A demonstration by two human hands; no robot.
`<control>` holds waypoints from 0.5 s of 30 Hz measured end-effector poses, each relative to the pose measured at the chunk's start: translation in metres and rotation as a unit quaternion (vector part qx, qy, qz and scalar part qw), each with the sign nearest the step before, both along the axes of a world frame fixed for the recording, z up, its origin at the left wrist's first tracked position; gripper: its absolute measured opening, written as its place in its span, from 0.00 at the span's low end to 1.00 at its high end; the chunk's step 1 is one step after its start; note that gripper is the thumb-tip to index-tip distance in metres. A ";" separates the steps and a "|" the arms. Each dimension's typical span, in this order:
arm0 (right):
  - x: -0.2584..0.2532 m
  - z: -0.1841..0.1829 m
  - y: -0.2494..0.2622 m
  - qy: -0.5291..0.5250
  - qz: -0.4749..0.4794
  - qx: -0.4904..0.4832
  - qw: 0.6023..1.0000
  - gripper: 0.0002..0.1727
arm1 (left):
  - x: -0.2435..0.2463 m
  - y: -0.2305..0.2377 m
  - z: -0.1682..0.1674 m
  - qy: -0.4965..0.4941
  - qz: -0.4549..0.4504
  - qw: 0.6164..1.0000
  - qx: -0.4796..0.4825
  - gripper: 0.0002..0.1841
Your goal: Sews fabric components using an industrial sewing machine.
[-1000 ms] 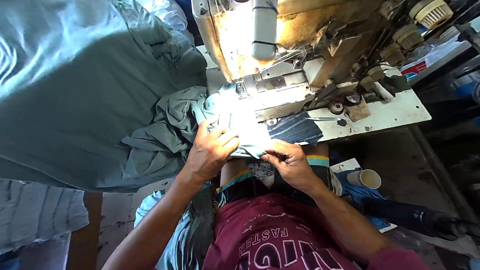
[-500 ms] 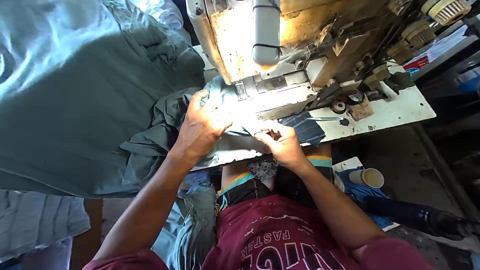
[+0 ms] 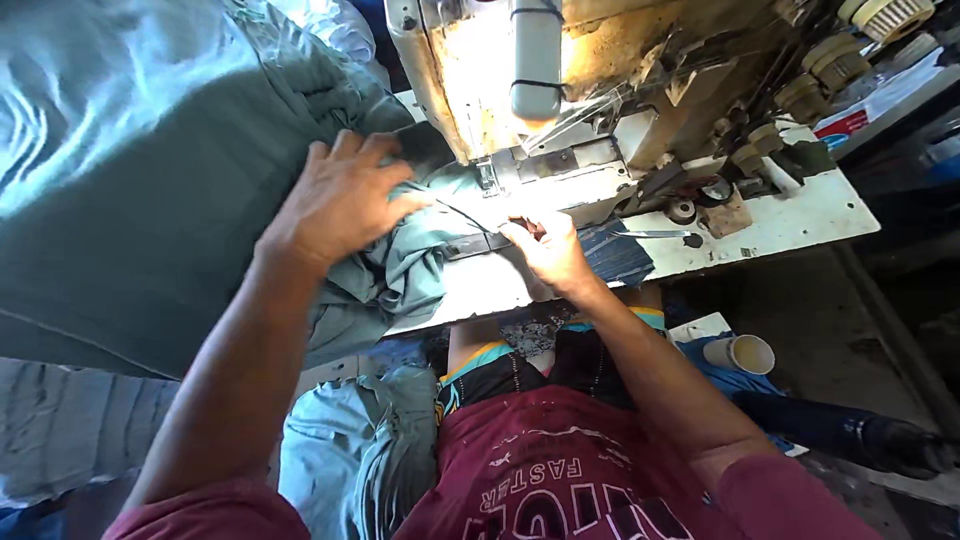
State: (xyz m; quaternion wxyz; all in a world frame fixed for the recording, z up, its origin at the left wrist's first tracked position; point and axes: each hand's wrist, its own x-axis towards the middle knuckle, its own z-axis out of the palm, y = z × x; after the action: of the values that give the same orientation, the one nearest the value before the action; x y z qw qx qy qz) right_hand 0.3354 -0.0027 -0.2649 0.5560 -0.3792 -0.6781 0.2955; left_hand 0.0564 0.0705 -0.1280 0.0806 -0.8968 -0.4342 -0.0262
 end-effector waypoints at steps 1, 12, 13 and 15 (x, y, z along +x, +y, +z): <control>0.001 0.001 0.001 -0.005 0.001 0.000 1.000 0.10 | -0.012 0.006 0.006 0.018 0.021 1.000 0.002 0.34; 0.014 0.055 -0.029 -0.080 0.202 0.022 0.976 0.06 | 0.026 -0.104 0.011 -0.293 -0.267 0.911 -0.113 0.16; 0.014 0.055 -0.037 -0.081 0.215 0.035 0.973 0.07 | 0.034 -0.110 -0.002 -0.300 -0.268 0.907 -0.127 0.17; 0.016 0.044 -0.051 -0.106 0.192 0.042 0.975 0.07 | 0.049 -0.115 -0.029 -0.312 -0.243 0.912 -0.111 0.18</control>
State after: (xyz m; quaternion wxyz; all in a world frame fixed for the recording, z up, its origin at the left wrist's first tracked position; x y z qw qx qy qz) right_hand 0.3514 -0.0535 -0.2212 0.4297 -0.2476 -0.8048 0.3261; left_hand 0.1051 -0.0445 -0.1568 -0.1679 -0.9240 -0.2063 -0.2747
